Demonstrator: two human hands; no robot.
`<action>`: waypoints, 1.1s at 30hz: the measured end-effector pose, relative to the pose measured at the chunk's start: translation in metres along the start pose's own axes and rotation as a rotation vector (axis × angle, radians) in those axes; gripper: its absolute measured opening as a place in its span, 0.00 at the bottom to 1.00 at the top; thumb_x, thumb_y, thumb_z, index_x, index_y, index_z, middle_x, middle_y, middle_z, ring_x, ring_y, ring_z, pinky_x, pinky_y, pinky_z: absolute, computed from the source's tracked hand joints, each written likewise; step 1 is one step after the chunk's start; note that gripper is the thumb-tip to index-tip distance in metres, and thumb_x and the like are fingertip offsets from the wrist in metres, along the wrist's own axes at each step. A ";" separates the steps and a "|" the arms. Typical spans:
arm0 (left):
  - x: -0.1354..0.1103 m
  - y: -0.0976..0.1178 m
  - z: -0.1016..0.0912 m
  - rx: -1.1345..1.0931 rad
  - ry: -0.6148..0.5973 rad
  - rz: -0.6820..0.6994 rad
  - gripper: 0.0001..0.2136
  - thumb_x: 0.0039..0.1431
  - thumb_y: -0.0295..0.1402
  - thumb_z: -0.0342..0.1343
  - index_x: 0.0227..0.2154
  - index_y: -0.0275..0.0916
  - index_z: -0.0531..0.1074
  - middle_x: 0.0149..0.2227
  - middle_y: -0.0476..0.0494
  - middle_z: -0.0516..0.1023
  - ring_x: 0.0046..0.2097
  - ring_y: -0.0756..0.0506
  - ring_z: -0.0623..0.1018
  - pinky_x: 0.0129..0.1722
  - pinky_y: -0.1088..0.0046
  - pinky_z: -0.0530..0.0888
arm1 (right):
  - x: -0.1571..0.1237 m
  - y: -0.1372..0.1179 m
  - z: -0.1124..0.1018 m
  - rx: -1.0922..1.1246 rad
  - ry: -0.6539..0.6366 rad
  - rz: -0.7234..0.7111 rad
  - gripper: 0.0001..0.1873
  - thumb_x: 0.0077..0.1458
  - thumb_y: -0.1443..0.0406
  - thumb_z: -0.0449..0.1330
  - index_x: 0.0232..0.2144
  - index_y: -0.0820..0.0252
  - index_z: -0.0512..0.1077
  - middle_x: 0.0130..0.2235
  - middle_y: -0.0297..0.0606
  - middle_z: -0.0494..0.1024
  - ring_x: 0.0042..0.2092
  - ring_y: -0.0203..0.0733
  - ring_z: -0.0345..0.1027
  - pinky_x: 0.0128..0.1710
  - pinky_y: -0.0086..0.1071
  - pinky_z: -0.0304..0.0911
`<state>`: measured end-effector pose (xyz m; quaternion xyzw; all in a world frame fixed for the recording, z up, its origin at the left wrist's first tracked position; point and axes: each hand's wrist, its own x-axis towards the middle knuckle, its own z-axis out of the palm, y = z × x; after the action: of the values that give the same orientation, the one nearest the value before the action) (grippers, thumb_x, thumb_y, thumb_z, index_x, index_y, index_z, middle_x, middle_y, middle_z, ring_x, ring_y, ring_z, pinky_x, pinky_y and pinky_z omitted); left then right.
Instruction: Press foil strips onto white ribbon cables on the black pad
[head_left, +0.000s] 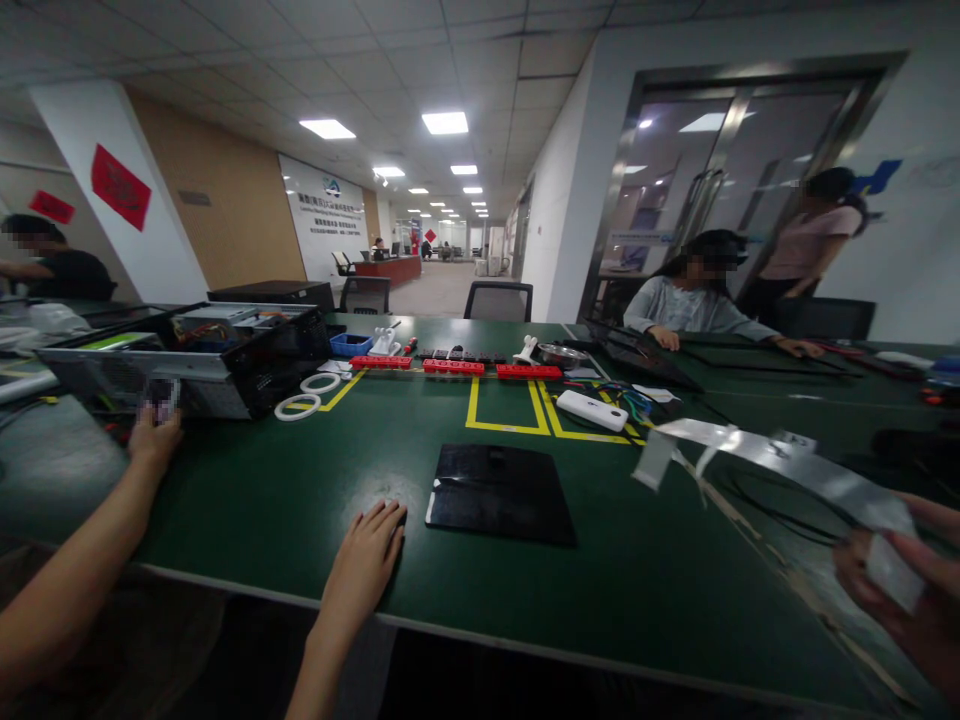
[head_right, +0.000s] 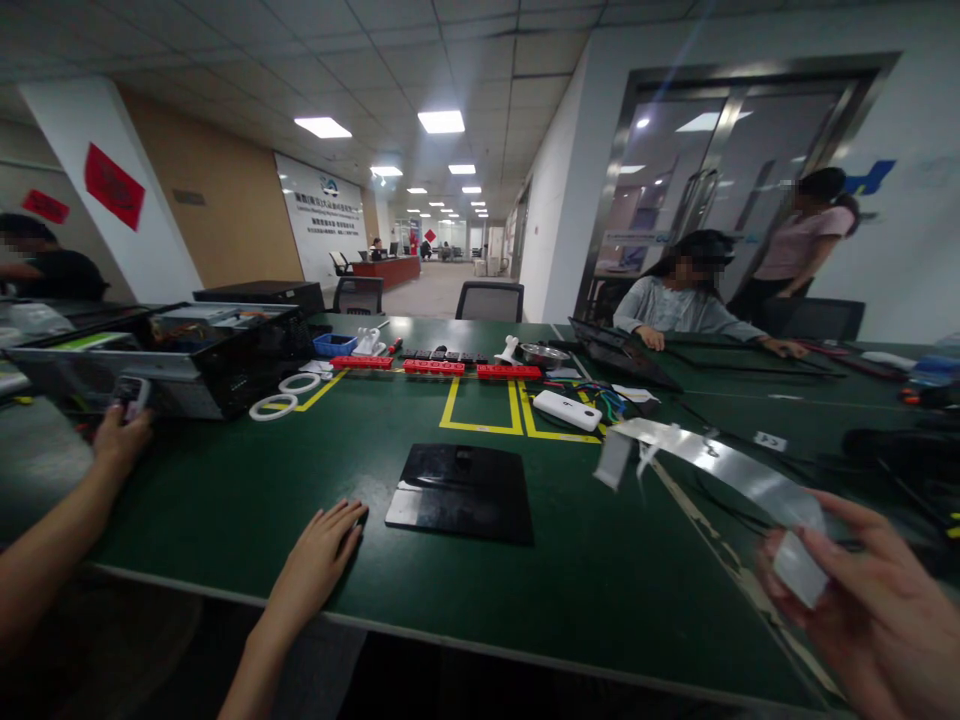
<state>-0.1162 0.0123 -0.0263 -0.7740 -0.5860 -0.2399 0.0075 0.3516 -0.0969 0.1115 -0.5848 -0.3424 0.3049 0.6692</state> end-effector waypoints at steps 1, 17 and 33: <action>0.000 0.000 0.000 -0.001 0.000 -0.001 0.16 0.63 0.33 0.44 0.51 0.41 0.68 0.54 0.42 0.71 0.58 0.42 0.66 0.57 0.56 0.60 | -0.001 -0.003 0.010 0.047 -0.024 0.001 0.19 0.43 0.51 0.66 0.38 0.42 0.68 0.28 0.37 0.66 0.26 0.33 0.63 0.22 0.30 0.59; 0.000 -0.001 0.001 -0.012 0.008 0.002 0.16 0.62 0.31 0.43 0.50 0.42 0.68 0.54 0.43 0.71 0.58 0.42 0.66 0.57 0.55 0.60 | 0.000 0.076 0.143 -0.075 -0.816 0.352 0.26 0.47 0.54 0.62 0.46 0.56 0.58 0.23 0.27 0.65 0.19 0.30 0.57 0.13 0.20 0.48; 0.016 0.024 -0.008 -0.027 0.022 0.059 0.16 0.63 0.29 0.42 0.51 0.40 0.68 0.53 0.42 0.72 0.57 0.42 0.67 0.58 0.53 0.58 | 0.013 0.110 0.158 -0.554 -0.722 0.071 0.23 0.52 0.55 0.52 0.48 0.61 0.65 0.23 0.28 0.67 0.16 0.29 0.59 0.10 0.20 0.50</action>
<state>-0.0938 0.0164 -0.0066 -0.7883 -0.5595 -0.2558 0.0106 0.2290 0.0184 0.0171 -0.6091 -0.6024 0.4088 0.3146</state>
